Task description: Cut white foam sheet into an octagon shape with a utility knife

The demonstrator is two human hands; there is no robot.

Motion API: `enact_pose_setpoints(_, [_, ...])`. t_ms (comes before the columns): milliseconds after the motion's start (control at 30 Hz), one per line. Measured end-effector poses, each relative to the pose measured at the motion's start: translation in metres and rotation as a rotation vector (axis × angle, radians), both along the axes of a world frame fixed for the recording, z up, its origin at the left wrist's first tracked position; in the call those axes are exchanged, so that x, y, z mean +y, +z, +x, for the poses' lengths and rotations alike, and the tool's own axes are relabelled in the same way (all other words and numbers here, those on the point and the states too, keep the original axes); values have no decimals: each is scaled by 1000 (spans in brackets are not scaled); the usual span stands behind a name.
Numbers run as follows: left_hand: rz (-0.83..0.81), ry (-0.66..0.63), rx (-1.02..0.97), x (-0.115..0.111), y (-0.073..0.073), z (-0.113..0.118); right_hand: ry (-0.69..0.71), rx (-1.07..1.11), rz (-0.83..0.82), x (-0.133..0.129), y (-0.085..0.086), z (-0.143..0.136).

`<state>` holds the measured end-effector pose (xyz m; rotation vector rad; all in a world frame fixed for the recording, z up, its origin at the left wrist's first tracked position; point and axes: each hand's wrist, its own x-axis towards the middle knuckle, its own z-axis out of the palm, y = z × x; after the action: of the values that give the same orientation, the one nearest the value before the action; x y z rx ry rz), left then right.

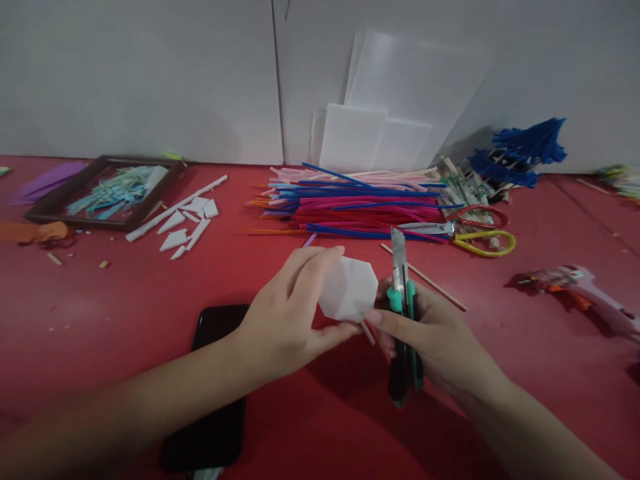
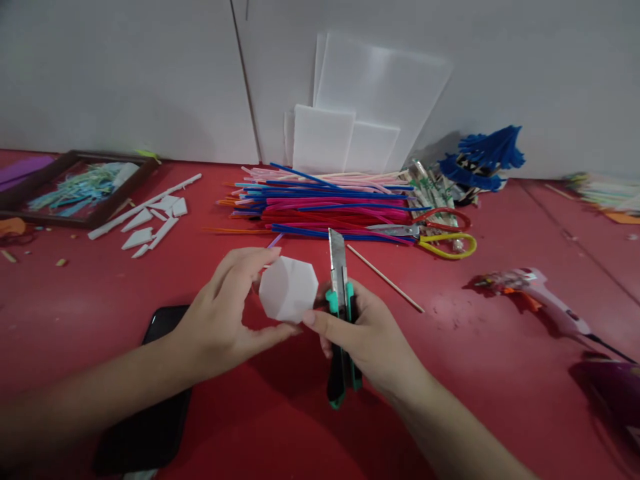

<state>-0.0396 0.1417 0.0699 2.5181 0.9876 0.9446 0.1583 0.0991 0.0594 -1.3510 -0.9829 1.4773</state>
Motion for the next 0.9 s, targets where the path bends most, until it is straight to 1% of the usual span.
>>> enact_pose_setpoints(67, [-44, -19, -1, -1, 2, 3, -20, -21, 12, -2, -1, 0])
enact_pose_setpoints(133, [-168, -9, -25, 0, 6, 5, -50, -17, 18, -3, -2, 1])
enact_pose_setpoints(233, [-463, 2, -106, 3, 11, 10, -107, 17, 14, -5, -2, 4])
enact_pose_setpoints(267, [-580, -25, -156, 4, 13, 12, -118, 31, 11, -5, -3, 5])
enact_pose_setpoints(367, [-916, -166, -344, 9, 18, 15, -130, 68, 11, -5, -4, 7])
enact_pose_setpoints(433, [-1050, -221, -404, 12, 19, 15, -128, 75, -3, -4, -4, 8])
enact_pose_setpoints(500, [-1079, -216, -392, 17, 19, 12, -108, 74, -39, -4, -5, 10])
enact_pose_setpoints(567, [-1043, -188, -361, 22, 19, 7, -57, 72, -111, -6, -7, 13])
enact_pose_setpoints(667, [-990, -166, -307, 27, 18, -2, 117, 76, -260, -12, -11, 16])
enact_pose_setpoints(733, [-976, -161, -253, 27, 19, -6, 229, 68, -304, -17, -13, 16])
enact_pose_setpoints(767, [-966, -161, -224, 27, 19, -7, 243, 48, -300, -19, -12, 15])
enact_pose_setpoints(800, [-952, -164, -197, 26, 19, -8, 229, 15, -288, -20, -11, 16])
enact_pose_setpoints(900, [-879, -180, -116, 25, 20, -8, 96, -111, -262, -18, -5, 20])
